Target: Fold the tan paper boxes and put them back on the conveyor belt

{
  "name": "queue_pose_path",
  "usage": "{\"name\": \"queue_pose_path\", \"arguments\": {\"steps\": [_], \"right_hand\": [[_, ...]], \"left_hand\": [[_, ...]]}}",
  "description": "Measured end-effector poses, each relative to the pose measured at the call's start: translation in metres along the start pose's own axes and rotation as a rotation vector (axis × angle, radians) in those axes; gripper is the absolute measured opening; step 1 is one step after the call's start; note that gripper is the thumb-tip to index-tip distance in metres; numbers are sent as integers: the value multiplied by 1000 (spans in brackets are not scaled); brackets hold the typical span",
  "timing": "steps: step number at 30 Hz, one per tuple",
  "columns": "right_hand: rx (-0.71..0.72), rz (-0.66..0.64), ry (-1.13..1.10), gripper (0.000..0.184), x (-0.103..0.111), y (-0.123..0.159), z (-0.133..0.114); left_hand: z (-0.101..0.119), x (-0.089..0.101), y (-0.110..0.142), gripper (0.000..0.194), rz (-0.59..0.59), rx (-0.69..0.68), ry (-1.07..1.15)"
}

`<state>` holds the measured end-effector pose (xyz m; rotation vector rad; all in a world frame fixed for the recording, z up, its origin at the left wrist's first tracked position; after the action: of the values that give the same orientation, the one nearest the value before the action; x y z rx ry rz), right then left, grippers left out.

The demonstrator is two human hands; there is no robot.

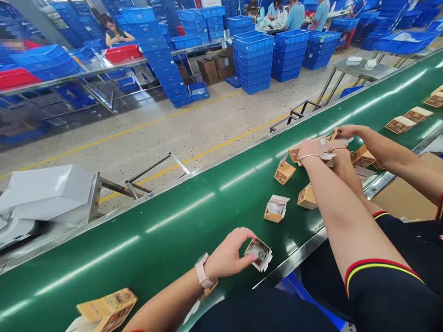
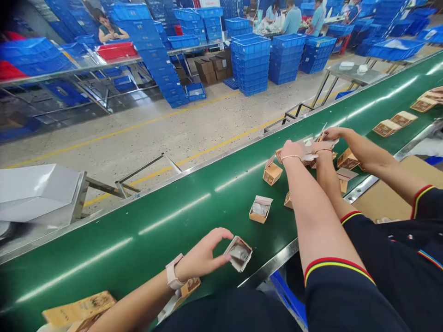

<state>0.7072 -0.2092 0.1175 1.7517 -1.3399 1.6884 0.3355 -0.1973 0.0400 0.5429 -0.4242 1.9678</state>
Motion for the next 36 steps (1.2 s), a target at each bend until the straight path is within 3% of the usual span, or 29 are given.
{"name": "queue_pose_path", "arguments": {"steps": [2,5,8,10,12,15,17,20,24,28,30,32,34,36], "right_hand": [[-43,-23,37,24,18,4,-20],[12,23,41,31,69,24,-53],[95,52,-13,35,115,71,-75],[145,57,-56,38,130,112,-79],[191,67,-94,41,132,151,-79],[261,66,-123,41,108,198,-74],[318,24,-119,37,74,217,-76],[409,-147,-63,25,4,234,-93],[548,-404,58,25,-82,256,-132],[618,-535,80,35,-128,267,-154],[599,-534,56,35,-134,264,-156],[579,-488,-8,35,-125,261,-154],[578,-358,-175,36,-98,262,-147],[552,-146,-417,32,-60,269,-131]], "left_hand": [[3,-24,13,44,-142,-111,-176],[5,-65,15,46,-208,-253,-395],[-4,-97,-4,18,-192,-269,-549],[-13,-103,-17,20,-203,-249,-626],[-18,-91,-27,26,-212,-263,-658],[-27,-41,-40,30,-143,-276,-615],[-38,1,-48,33,-62,-235,-567],[-68,54,-52,33,32,-103,-595],[-113,93,-40,29,124,103,-721],[-136,123,-25,25,234,250,-786],[-135,136,-16,21,263,308,-812],[-124,141,-3,16,277,363,-851],[-104,134,13,12,305,372,-869],[-80,115,27,17,354,308,-783]]}}
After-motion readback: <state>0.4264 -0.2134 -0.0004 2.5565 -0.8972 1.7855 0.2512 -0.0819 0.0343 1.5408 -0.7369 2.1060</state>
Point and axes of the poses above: each hand's wrist, its own y-axis away from the middle knuckle, its own x-axis out of the back of the hand, z = x × y, the point moved 8 cm from there along -y, towards the middle knuckle, and after that the axes turned 11 degrees about z, right-handed, at the moved point
